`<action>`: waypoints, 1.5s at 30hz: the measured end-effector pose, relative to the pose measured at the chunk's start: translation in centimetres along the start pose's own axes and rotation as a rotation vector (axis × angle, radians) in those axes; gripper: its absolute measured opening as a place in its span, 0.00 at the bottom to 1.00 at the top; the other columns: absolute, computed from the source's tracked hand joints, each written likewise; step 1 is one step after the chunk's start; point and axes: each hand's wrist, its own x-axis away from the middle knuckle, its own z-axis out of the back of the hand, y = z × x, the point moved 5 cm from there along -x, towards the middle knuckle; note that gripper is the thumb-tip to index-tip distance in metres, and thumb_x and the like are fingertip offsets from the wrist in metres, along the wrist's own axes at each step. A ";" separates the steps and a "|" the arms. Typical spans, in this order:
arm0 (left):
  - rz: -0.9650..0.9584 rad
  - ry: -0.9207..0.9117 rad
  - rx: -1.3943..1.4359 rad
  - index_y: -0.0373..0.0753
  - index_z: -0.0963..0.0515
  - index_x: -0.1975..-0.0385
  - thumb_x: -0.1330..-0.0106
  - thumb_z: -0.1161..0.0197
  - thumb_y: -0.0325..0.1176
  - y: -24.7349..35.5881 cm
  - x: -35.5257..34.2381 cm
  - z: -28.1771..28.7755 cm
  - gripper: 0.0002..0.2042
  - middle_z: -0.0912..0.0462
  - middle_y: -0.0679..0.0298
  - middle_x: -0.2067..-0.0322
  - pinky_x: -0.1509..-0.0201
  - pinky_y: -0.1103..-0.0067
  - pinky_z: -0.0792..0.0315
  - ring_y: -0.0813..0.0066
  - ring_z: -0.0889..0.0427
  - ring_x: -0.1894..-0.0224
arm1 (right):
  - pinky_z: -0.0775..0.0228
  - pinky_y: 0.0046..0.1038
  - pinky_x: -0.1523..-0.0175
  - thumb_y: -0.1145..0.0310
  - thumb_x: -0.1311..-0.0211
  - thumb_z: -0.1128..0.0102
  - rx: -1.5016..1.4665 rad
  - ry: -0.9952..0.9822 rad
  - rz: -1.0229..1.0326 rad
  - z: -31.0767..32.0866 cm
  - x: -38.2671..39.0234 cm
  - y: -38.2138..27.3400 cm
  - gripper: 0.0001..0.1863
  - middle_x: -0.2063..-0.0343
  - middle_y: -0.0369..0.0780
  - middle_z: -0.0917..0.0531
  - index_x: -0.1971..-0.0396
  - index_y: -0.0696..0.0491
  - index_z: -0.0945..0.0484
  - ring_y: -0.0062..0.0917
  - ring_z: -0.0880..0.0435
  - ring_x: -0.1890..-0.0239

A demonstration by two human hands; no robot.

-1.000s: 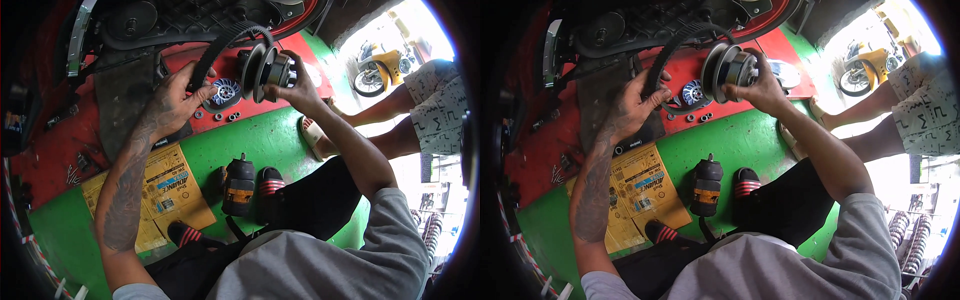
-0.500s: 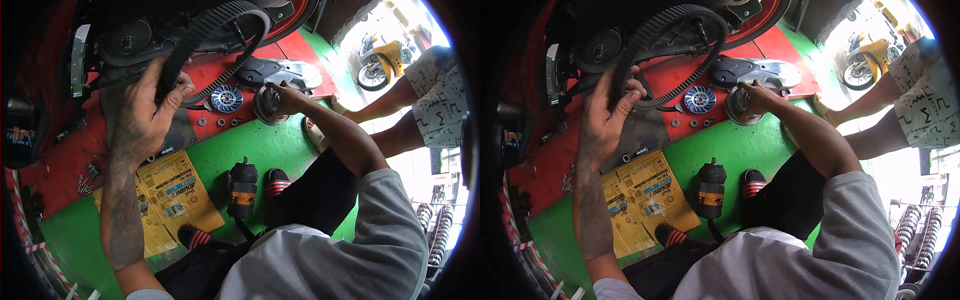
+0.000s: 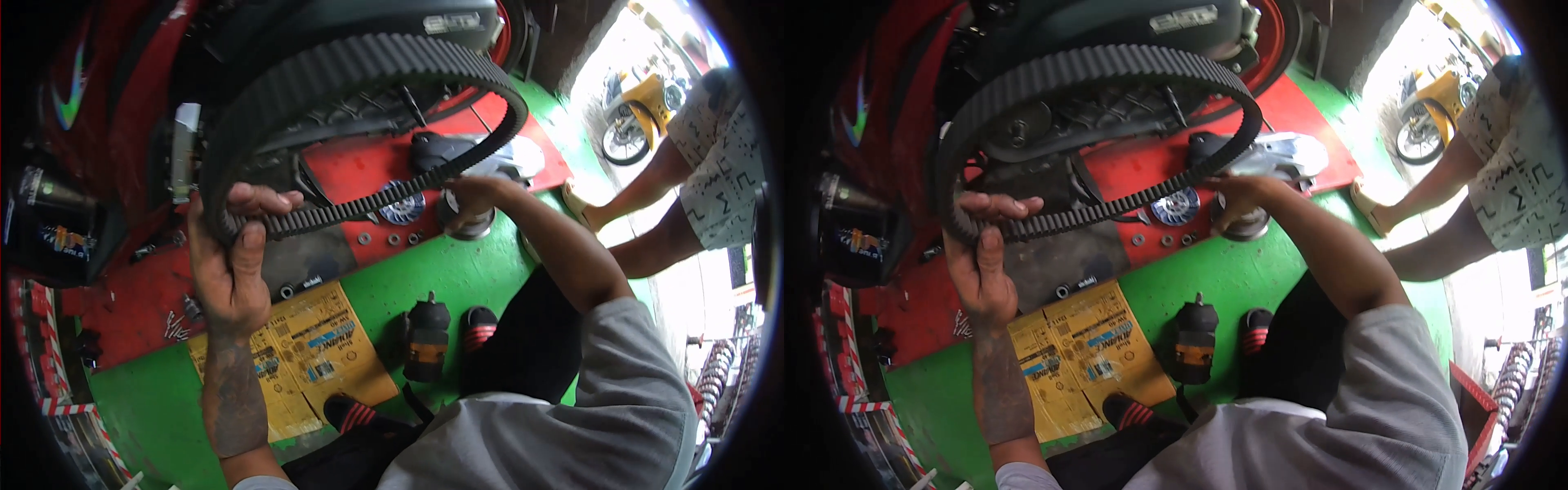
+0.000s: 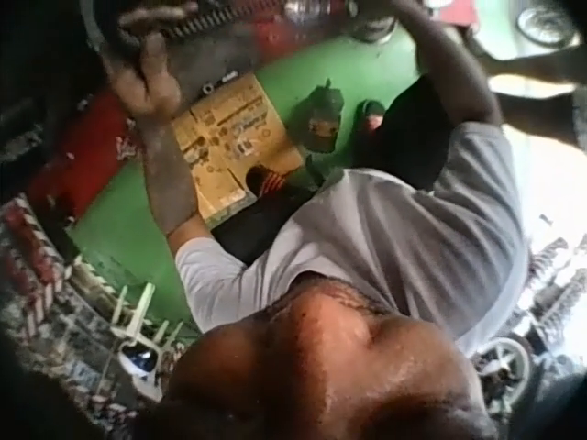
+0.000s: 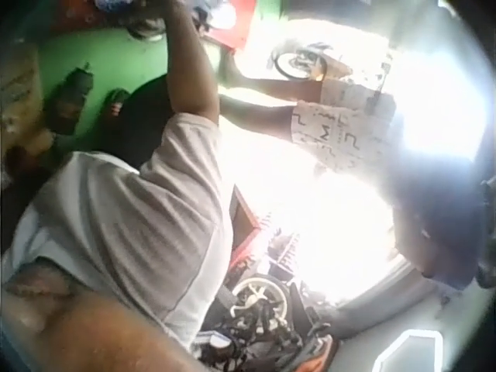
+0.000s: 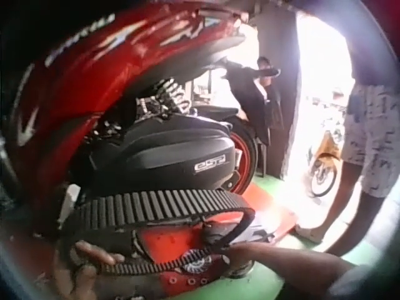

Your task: Disassembling the transmission and belt cover components of a motorcycle using an impact wrench.

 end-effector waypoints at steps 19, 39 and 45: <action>0.061 0.266 -0.263 0.32 0.37 0.49 0.24 0.63 0.29 -2.5 1.2 4.3 0.11 0.23 0.51 0.54 0.43 0.69 0.27 0.63 0.19 0.53 | 0.30 0.40 0.39 0.41 0.30 0.58 -2.034 0.382 0.695 6.6 7.6 -14.8 0.30 0.61 0.45 0.21 0.46 0.54 0.31 0.36 0.20 0.50; 0.270 0.267 0.508 0.38 0.41 0.39 0.25 0.58 0.34 -2.3 0.5 -1.5 0.17 0.19 0.50 0.60 0.68 0.73 0.18 0.63 0.14 0.66 | 0.24 0.41 0.48 0.63 0.27 0.59 -1.996 0.685 0.324 3.8 1.7 -10.1 0.13 0.65 0.46 0.22 0.60 0.58 0.30 0.36 0.18 0.61; 0.357 0.416 0.271 0.37 0.34 0.49 0.26 0.54 0.33 -4.8 1.2 -1.0 0.11 0.20 0.56 0.62 0.62 0.76 0.21 0.68 0.16 0.65 | 0.22 0.35 0.50 0.55 0.28 0.50 -1.893 0.686 0.223 4.6 4.9 -12.1 0.18 0.63 0.45 0.18 0.54 0.57 0.31 0.31 0.16 0.57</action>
